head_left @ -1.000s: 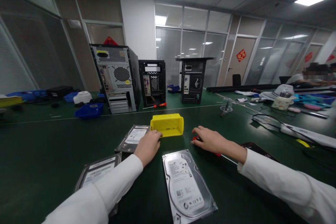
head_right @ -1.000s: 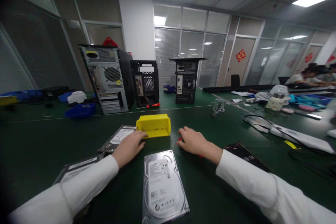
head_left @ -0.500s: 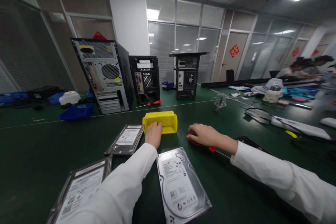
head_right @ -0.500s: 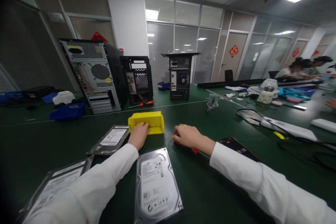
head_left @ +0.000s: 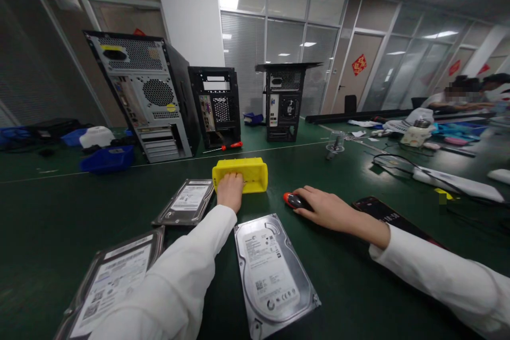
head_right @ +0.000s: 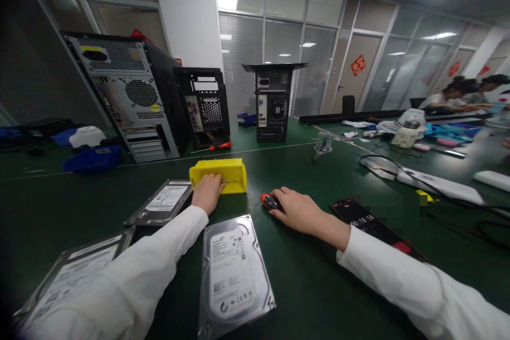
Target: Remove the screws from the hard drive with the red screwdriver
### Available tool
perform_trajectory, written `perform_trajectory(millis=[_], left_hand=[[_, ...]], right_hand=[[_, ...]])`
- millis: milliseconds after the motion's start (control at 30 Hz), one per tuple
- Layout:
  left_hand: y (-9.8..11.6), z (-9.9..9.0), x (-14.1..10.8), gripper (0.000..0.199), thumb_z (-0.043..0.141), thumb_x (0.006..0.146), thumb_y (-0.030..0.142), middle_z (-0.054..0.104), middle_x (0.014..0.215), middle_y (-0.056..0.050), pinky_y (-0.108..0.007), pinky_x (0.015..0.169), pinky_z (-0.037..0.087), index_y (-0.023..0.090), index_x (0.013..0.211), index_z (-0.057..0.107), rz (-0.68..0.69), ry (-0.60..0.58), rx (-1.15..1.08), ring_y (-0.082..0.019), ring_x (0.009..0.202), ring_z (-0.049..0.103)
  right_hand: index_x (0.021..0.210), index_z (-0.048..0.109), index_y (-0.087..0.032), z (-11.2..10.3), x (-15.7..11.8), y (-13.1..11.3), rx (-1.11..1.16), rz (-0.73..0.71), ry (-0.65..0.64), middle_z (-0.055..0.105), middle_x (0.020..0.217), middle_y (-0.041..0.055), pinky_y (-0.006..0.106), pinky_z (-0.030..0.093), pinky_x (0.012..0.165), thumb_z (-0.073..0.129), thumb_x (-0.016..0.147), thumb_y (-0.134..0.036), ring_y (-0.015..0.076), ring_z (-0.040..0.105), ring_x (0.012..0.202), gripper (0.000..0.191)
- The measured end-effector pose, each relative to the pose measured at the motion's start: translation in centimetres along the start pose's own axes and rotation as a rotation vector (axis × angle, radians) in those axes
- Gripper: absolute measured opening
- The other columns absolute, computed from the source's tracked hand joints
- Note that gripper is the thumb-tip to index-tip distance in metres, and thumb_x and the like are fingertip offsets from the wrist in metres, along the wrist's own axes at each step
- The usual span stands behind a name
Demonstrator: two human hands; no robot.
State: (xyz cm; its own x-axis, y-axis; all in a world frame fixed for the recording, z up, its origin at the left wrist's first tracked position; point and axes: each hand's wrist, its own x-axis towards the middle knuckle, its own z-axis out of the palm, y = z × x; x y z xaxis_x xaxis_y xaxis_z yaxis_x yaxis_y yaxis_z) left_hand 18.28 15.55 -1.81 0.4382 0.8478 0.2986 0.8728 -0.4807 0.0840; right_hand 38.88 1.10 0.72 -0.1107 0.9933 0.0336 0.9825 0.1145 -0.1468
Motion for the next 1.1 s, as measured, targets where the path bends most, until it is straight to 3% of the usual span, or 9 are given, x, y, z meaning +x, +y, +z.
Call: perform_trajectory(millis=[133,300,433,600,767,933,1100], left_hand=[[-0.1,-2.1,-1.7,0.017,0.054,0.094,0.025,0.063,0.1,-0.006,-0.041,0.082,0.05,0.012,0.104,0.059,0.041,-0.039,-0.122,-0.02,0.092,0.062],[-1.3,-6.2,-7.2,0.005,0.058,0.089,0.018,0.068,0.087,-0.001,-0.028,0.074,0.049,0.018,0.091,0.063,0.223,-0.161,-0.35,-0.016,0.08,0.064],[-2.2,-8.0,-11.0,0.007,0.061,0.085,0.023,0.07,0.08,0.002,-0.02,0.059,0.047,0.02,0.086,0.067,0.232,-0.226,-0.511,-0.013,0.07,0.064],[-2.8,-8.2,-13.1,0.008,0.063,0.081,0.024,0.07,0.075,0.003,-0.016,0.049,0.042,0.019,0.082,0.069,0.156,-0.253,-0.645,-0.01,0.058,0.06],[-2.5,-7.6,-13.8,0.01,0.065,0.08,0.027,0.071,0.074,0.002,-0.016,0.049,0.041,0.018,0.079,0.069,0.116,-0.302,-0.737,-0.011,0.06,0.06],[-2.1,-7.2,-13.9,0.014,0.069,0.076,0.032,0.071,0.072,0.001,-0.017,0.05,0.042,0.018,0.077,0.069,0.087,-0.339,-0.794,-0.012,0.061,0.06],[-2.0,-6.8,-14.2,0.012,0.068,0.077,0.028,0.072,0.076,-0.001,-0.018,0.051,0.041,0.017,0.079,0.069,0.048,-0.347,-0.843,-0.013,0.063,0.062]], right_hand=[[0.12,0.052,-0.017,0.3,-0.2,0.3,0.038,-0.015,0.014,0.06,0.115,0.0129,0.043,0.049,0.088,0.045,0.09,-0.041,0.0276,0.06,0.102,0.039],[0.12,0.051,-0.018,0.5,-0.3,0.7,0.105,-0.043,0.046,0.059,0.119,0.0114,0.042,0.048,0.09,0.045,0.091,-0.04,0.0263,0.06,0.104,0.037],[0.123,0.049,-0.017,-0.4,0.0,0.9,0.166,-0.032,0.12,0.058,0.12,0.0136,0.045,0.048,0.088,0.046,0.09,-0.041,0.0285,0.06,0.102,0.042],[0.124,0.048,-0.018,-3.3,-0.1,-0.4,0.285,-0.047,0.23,0.059,0.117,0.0118,0.045,0.048,0.087,0.049,0.089,-0.043,0.0275,0.06,0.099,0.044],[0.122,0.049,-0.021,-5.0,-0.9,-2.4,0.489,-0.071,0.309,0.062,0.106,0.0084,0.035,0.055,0.069,0.05,0.088,-0.046,0.0203,0.063,0.079,0.042],[0.112,0.046,-0.02,-5.2,-0.9,-2.8,0.707,-0.066,0.528,0.061,0.102,0.0085,0.038,0.054,0.079,0.061,0.082,-0.044,0.0219,0.062,0.09,0.042],[0.108,0.045,-0.022,-5.3,-0.8,-3.2,0.917,-0.122,0.688,0.061,0.102,0.005,0.034,0.053,0.084,0.065,0.079,-0.04,0.0177,0.062,0.092,0.039]])
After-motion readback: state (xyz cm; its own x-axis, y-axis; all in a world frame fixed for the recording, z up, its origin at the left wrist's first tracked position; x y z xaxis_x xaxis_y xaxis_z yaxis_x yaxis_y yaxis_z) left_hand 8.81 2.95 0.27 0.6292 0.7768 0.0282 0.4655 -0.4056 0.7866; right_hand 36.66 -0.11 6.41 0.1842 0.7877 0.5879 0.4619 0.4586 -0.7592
